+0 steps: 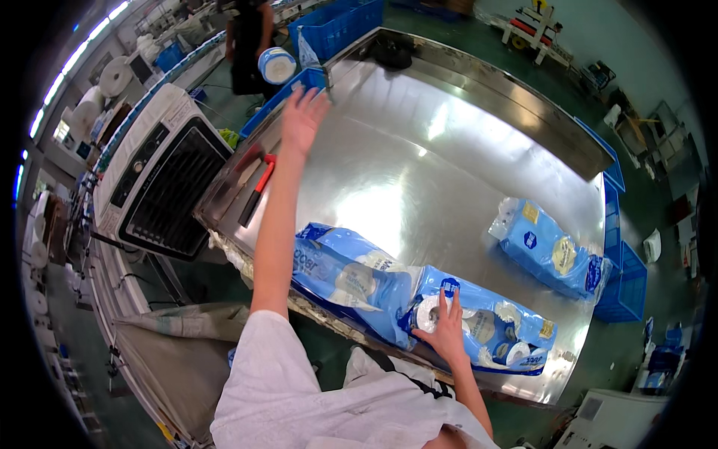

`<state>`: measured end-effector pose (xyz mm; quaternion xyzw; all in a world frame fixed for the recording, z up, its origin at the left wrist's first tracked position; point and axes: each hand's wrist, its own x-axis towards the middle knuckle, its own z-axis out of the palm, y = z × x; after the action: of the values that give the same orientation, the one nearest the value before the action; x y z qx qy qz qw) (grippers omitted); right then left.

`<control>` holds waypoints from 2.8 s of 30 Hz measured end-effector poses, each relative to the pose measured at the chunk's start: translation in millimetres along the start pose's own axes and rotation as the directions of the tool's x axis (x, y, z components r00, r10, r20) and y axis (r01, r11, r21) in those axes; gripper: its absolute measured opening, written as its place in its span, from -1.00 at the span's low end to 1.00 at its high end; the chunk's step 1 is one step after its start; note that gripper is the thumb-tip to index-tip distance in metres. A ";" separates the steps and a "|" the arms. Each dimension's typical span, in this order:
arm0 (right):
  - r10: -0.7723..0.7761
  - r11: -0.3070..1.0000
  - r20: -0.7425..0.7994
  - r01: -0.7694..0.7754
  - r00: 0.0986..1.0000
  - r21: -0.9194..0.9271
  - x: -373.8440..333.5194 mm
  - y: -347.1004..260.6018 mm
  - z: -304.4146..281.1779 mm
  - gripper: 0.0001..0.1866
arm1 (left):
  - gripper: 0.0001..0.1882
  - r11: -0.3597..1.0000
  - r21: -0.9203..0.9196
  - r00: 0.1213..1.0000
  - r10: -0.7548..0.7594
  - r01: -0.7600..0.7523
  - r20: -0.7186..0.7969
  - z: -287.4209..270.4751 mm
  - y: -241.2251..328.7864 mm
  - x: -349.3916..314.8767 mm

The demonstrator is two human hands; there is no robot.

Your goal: The person removes individual rolls of toilet paper from large plastic packs on a metal table, places the rolls onto a moving conveyor belt, and puts the empty plastic wrappers into a large bag.

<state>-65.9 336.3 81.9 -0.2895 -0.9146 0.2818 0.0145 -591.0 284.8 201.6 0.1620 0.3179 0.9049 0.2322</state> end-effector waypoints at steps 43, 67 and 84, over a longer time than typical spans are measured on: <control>-0.066 0.642 -0.135 0.146 0.989 0.753 -87.4 -27.1 -81.8 0.32 | 0.23 0.714 0.691 0.721 -0.539 0.115 0.436 113.1 -104.7 -408.7; 0.155 0.432 0.443 -0.463 0.883 0.773 -83.3 6.2 -45.7 -0.01 | -0.09 0.551 0.590 0.605 -0.786 0.590 0.128 62.2 -132.5 -403.7; 0.079 0.009 0.494 -0.497 0.866 0.868 -76.0 15.4 -8.8 -0.27 | -0.37 0.599 -0.193 0.617 -0.786 0.777 0.046 6.2 -170.5 -429.0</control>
<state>7.0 310.3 91.7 -0.3370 -0.3867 0.8584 0.0043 -174.0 181.1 32.9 -0.0365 0.2722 0.7416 0.6120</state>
